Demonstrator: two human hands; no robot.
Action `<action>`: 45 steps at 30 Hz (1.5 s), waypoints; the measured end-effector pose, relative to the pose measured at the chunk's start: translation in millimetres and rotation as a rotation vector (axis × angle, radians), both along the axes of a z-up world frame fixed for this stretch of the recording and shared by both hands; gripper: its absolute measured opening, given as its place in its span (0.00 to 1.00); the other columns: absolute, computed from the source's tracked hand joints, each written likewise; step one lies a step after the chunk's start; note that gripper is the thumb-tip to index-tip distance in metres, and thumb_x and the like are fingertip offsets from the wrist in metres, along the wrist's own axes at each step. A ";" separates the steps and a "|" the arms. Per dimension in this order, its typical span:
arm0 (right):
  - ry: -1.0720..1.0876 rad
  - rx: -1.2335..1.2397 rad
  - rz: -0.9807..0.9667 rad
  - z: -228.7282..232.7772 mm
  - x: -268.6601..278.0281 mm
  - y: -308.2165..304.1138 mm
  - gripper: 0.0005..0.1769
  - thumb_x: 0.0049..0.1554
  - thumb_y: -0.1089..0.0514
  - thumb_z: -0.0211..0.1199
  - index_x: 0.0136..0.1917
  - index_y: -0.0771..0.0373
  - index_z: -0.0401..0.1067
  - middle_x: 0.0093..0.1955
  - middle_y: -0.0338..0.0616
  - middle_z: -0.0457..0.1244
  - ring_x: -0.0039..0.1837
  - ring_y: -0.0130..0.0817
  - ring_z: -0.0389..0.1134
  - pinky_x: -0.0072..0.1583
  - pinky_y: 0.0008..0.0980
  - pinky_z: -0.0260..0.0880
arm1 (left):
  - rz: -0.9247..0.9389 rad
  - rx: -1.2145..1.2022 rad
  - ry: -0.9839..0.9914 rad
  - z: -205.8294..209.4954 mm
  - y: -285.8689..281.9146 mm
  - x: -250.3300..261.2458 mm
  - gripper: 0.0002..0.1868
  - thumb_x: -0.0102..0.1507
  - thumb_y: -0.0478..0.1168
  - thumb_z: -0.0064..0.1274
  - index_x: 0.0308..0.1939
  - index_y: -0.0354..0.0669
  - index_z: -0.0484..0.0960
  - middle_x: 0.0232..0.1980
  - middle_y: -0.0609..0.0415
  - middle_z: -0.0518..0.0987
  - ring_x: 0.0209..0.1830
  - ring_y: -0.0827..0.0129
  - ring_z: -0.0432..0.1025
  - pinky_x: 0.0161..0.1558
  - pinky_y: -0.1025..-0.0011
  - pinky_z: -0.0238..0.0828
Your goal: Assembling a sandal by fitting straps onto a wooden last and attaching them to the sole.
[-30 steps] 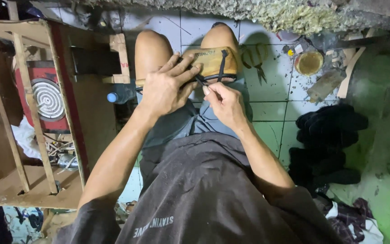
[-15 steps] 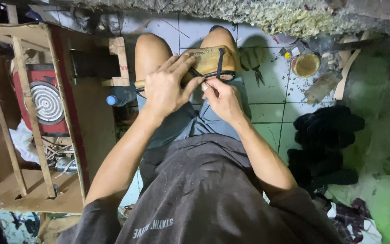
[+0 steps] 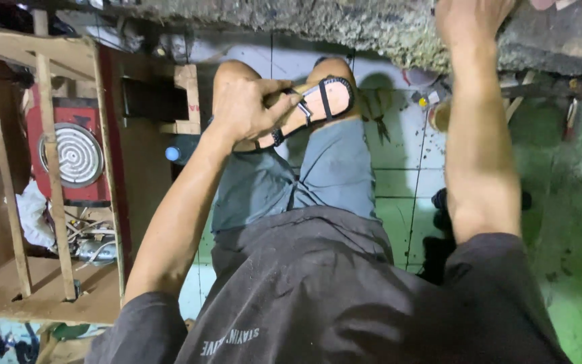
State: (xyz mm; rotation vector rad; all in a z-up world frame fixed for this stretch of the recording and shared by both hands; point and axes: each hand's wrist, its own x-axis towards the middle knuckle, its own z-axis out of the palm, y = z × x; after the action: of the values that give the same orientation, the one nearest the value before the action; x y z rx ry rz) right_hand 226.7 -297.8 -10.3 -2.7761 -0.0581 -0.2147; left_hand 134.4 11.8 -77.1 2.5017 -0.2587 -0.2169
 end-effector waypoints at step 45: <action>-0.030 0.388 0.252 -81.2 -158.8 34.7 0.08 0.58 0.56 0.63 0.38 0.57 0.68 0.23 0.48 0.58 0.30 0.56 0.65 0.34 0.45 0.62 | 0.032 0.171 -0.038 6.2 -12.3 -10.9 0.26 0.73 0.61 0.28 0.37 0.52 0.74 0.24 0.40 0.80 0.31 0.41 0.80 0.40 0.49 0.73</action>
State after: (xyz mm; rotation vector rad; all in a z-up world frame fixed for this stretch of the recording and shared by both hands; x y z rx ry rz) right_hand 67.9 -263.1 -91.5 -2.3526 -0.3342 -0.1800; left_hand 123.5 -0.5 -70.9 2.6791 -0.2233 -0.1846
